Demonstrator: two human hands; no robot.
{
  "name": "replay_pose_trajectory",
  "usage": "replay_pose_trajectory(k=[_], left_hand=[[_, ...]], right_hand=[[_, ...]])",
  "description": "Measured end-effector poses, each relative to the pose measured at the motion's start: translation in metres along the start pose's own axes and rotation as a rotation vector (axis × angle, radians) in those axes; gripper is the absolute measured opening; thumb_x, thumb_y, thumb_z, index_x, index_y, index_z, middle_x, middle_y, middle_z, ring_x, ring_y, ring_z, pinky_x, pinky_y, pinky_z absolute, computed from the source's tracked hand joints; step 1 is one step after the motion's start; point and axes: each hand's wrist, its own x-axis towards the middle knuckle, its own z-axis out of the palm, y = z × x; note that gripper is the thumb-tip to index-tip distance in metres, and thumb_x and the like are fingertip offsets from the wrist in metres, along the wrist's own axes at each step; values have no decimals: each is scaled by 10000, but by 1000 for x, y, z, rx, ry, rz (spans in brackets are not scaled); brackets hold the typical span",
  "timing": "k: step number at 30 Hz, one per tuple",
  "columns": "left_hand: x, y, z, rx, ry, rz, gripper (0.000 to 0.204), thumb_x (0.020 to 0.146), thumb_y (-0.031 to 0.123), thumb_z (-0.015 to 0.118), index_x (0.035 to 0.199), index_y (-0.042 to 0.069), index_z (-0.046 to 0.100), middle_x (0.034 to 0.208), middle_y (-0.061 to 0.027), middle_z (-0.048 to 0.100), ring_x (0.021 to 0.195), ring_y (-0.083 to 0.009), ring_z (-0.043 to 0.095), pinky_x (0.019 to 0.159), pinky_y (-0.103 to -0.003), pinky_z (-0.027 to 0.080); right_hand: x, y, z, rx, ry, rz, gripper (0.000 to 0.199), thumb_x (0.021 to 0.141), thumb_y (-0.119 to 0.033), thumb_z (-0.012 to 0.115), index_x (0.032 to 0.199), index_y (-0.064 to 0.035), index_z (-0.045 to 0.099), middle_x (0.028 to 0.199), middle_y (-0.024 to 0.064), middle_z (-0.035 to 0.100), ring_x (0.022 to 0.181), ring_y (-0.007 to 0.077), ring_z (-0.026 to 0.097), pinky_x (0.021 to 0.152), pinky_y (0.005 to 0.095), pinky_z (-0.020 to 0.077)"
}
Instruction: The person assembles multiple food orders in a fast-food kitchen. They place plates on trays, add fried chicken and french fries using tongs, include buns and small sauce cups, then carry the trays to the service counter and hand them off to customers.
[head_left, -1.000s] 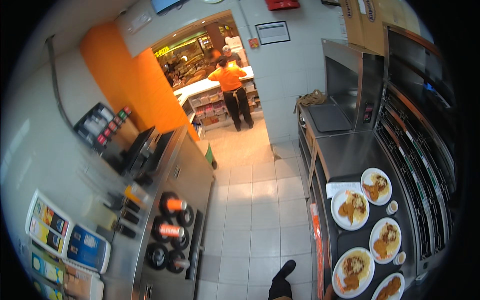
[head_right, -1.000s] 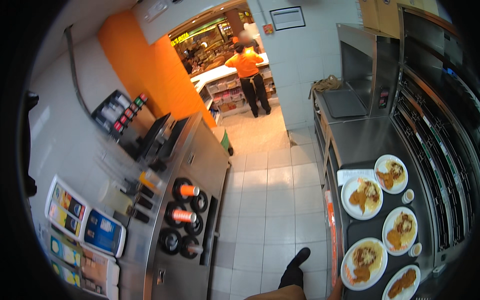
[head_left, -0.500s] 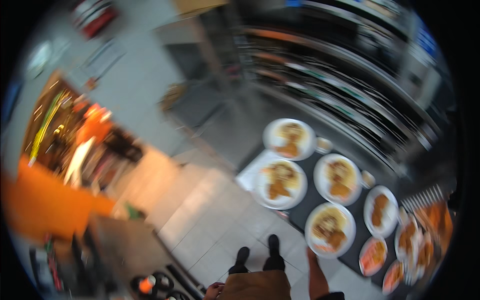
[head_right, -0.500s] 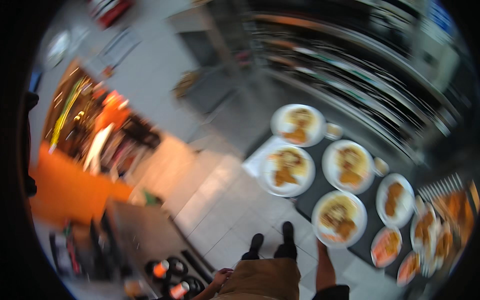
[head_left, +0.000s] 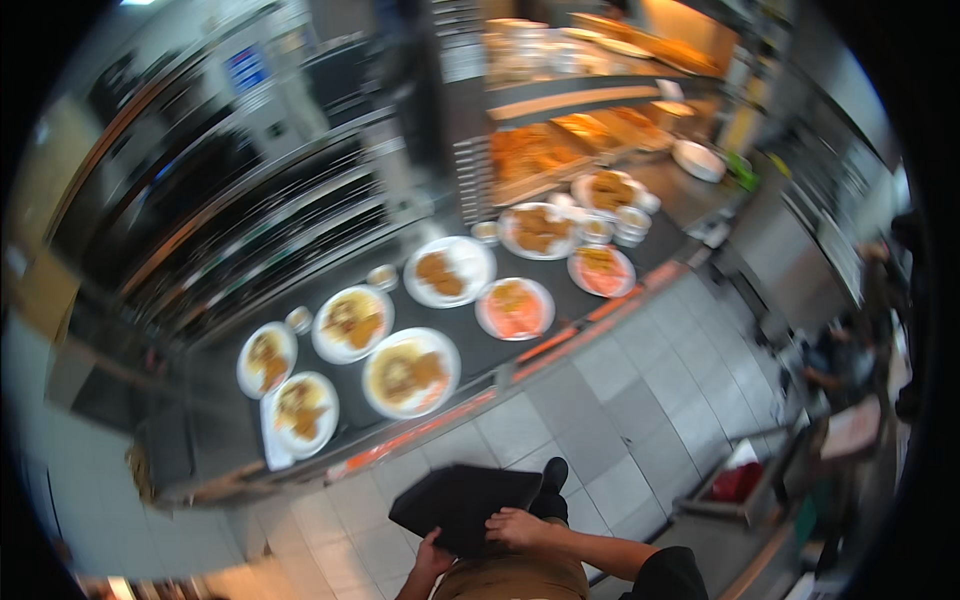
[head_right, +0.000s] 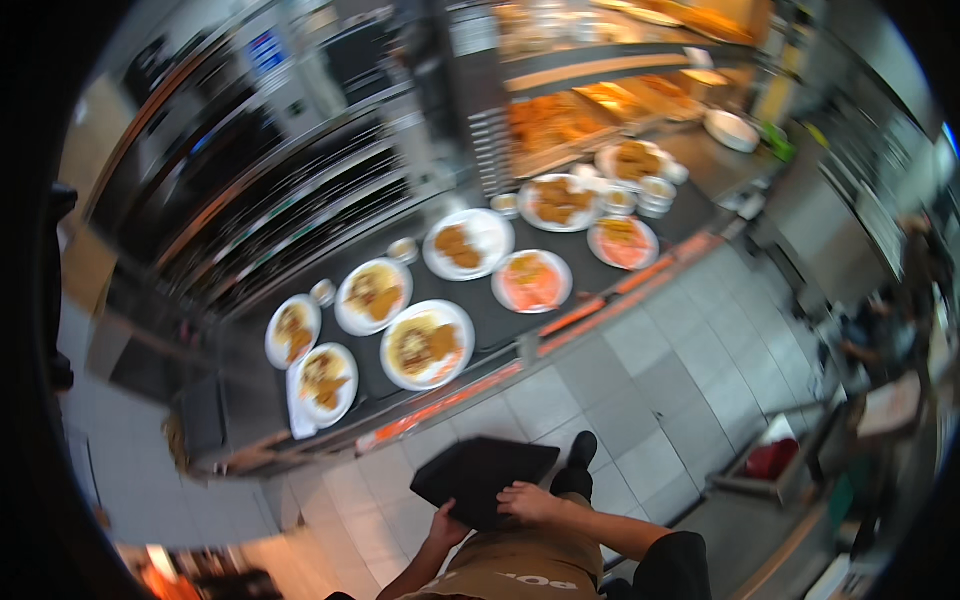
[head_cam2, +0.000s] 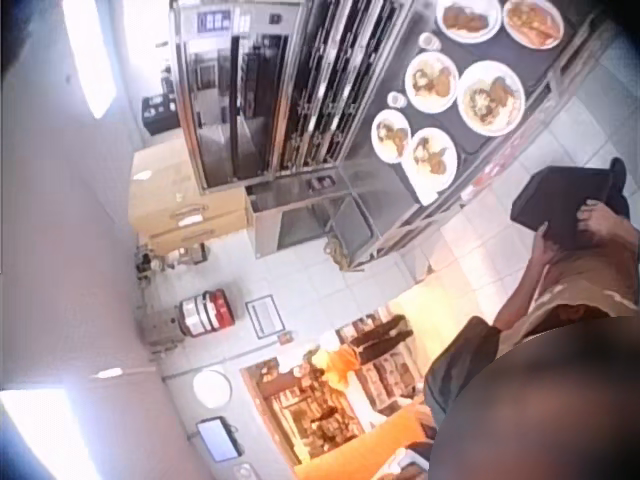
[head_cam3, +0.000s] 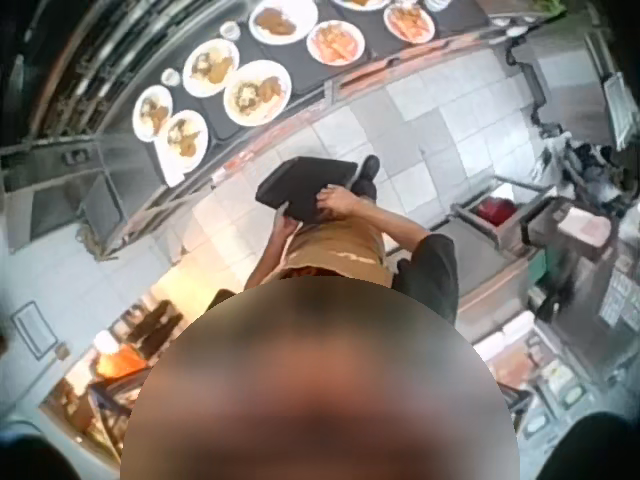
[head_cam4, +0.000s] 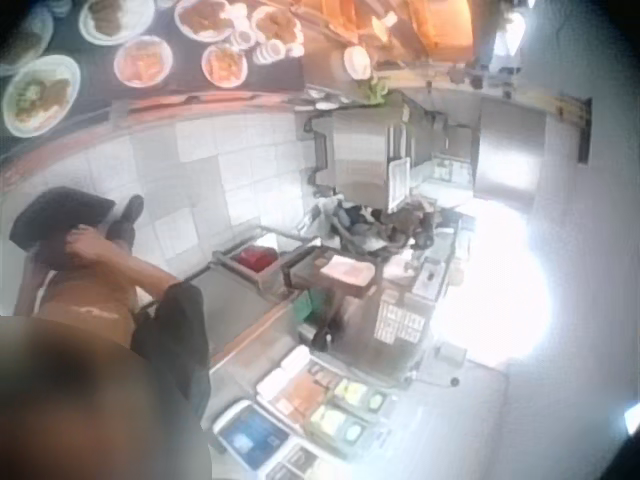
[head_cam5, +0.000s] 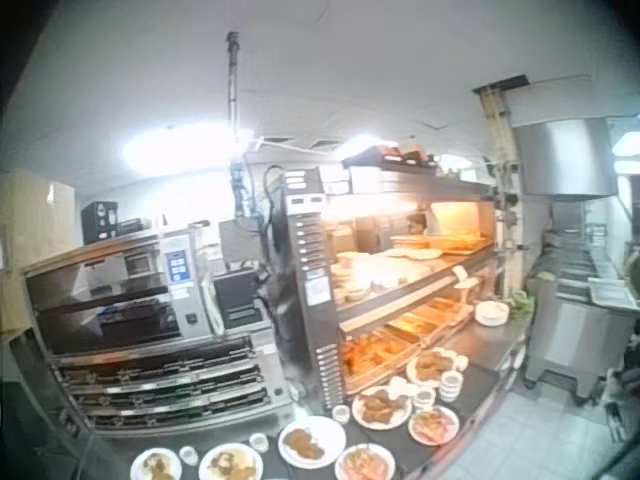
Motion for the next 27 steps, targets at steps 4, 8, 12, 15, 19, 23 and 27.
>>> replay_pose_trajectory(k=[4,8,12,15,19,23,27], left_hand=[[89,-54,97,246,229,-259,357,784,71,548,1131,-11,542,1206,-210,582,1151,-376,547,1031,-545,426],[178,-142,225,550,113,-499,217,745,28,573,961,6,564,1033,-156,621,997,-325,614,917,-471,528],[226,-243,385,861,-144,-558,410,754,-1,545,1153,84,509,1042,-104,597,935,-293,617,817,-477,555],[229,-294,498,1138,-387,-342,757,759,-19,540,1432,227,295,1171,-71,526,986,-251,593,802,-465,550],[229,-325,608,1156,-646,-330,815,821,58,584,1511,202,176,1317,-85,453,1175,-245,510,877,-472,514],[277,-324,702,1235,-936,-392,733,908,294,670,1497,138,262,1379,-96,466,1236,-234,490,959,-446,469],[421,-271,864,1338,-893,149,626,951,492,563,1387,48,491,1262,-71,599,1175,-193,534,959,-372,457]], right_hand=[[-113,18,-45,138,251,344,313,781,-173,686,1092,-138,664,1024,57,619,999,263,608,852,418,477],[-270,20,-68,154,770,718,227,795,-188,724,1008,-114,697,940,78,636,934,290,625,841,400,491],[-421,13,-64,-33,1430,1272,433,766,-250,791,1150,-134,628,1098,153,583,1027,311,581,848,395,478],[-487,31,-72,279,1987,1652,584,805,-302,779,1295,-125,515,1240,132,525,1106,278,529,883,405,469],[-518,84,-115,1221,2567,1407,691,820,-391,766,1344,-73,447,1284,108,522,1142,273,516,926,456,465],[-541,174,-167,1596,2602,573,546,785,-151,652,1297,-45,494,1257,132,556,1129,353,547,974,522,453],[-590,243,-200,1459,2664,424,583,663,-59,574,1244,-37,528,1204,133,573,1088,358,554,988,515,450]])
